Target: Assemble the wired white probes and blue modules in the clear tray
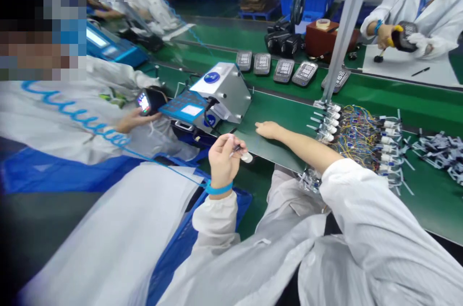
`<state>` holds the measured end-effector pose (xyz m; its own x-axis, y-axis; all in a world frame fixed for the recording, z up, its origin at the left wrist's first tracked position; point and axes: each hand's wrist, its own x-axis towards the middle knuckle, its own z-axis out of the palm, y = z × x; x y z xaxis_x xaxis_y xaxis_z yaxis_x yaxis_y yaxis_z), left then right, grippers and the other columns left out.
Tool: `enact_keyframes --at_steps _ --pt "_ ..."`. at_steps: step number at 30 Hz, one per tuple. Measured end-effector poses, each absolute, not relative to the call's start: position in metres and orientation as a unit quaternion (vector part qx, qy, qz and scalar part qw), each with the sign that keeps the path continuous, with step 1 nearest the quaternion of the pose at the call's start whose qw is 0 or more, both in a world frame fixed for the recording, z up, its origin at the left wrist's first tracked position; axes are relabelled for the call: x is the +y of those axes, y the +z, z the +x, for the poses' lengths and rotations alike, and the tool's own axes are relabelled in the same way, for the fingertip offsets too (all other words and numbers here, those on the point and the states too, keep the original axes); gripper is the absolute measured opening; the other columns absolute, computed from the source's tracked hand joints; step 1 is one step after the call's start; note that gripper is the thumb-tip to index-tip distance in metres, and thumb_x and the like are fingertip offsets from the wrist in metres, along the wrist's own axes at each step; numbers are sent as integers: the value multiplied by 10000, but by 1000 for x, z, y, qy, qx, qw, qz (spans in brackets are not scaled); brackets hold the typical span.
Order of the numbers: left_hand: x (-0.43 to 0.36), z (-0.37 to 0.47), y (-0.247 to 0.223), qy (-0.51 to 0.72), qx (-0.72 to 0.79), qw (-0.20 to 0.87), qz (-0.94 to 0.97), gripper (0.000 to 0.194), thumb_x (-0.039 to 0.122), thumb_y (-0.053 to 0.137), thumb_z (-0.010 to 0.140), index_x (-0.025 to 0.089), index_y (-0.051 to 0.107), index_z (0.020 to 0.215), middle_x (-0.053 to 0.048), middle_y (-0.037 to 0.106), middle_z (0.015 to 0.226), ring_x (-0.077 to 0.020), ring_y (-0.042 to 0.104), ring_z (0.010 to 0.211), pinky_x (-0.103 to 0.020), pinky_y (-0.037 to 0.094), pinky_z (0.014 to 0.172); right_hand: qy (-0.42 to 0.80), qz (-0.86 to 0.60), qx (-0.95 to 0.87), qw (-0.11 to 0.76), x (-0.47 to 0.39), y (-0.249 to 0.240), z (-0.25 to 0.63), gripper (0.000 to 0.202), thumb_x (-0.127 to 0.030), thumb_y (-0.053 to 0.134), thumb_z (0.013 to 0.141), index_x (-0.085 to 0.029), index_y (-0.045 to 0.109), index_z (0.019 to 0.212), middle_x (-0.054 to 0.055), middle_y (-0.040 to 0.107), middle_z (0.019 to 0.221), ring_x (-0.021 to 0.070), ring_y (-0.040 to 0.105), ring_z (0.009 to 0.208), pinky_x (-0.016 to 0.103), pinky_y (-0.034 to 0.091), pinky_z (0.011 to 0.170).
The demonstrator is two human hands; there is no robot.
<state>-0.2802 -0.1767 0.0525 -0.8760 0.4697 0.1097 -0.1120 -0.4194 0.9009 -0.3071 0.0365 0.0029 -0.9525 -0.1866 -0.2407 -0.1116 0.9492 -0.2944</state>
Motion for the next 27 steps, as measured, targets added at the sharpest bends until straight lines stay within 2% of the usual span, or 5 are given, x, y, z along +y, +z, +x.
enact_keyframes --at_steps 3,6,12,17,27 --pt "-178 -268 50 820 515 199 155 380 442 929 807 170 726 978 -13 723 783 -175 777 785 -324 682 754 -107 -84 986 99 50 15 -292 310 -120 461 1019 -99 615 1288 208 626 1368 242 693 1035 340 527 889" --pt "-174 -255 56 818 496 233 176 333 421 928 815 171 733 919 -26 733 807 -168 764 784 -314 669 750 -128 -126 982 -53 70 40 -249 240 -118 547 980 -156 643 1196 148 616 1330 202 662 957 333 530 857" --pt "-152 -223 62 804 473 231 276 166 339 847 919 191 772 933 -10 684 774 -89 623 632 -205 520 565 -433 -47 832 -343 60 118 -113 49 -270 705 1011 -221 706 1013 56 697 1051 191 678 966 343 602 847" --pt "-133 -193 66 764 472 172 404 68 241 781 966 239 850 970 -35 727 864 -98 661 610 -222 523 535 -556 40 741 -374 13 147 -28 84 -297 799 969 -235 745 989 58 752 1023 196 749 974 374 655 869" --pt "-121 -150 88 637 450 183 599 113 174 847 895 243 868 982 -48 821 836 -150 758 709 -234 602 643 -577 69 707 -403 -16 111 26 41 -231 807 958 -237 783 991 56 796 1018 179 770 959 349 666 853"
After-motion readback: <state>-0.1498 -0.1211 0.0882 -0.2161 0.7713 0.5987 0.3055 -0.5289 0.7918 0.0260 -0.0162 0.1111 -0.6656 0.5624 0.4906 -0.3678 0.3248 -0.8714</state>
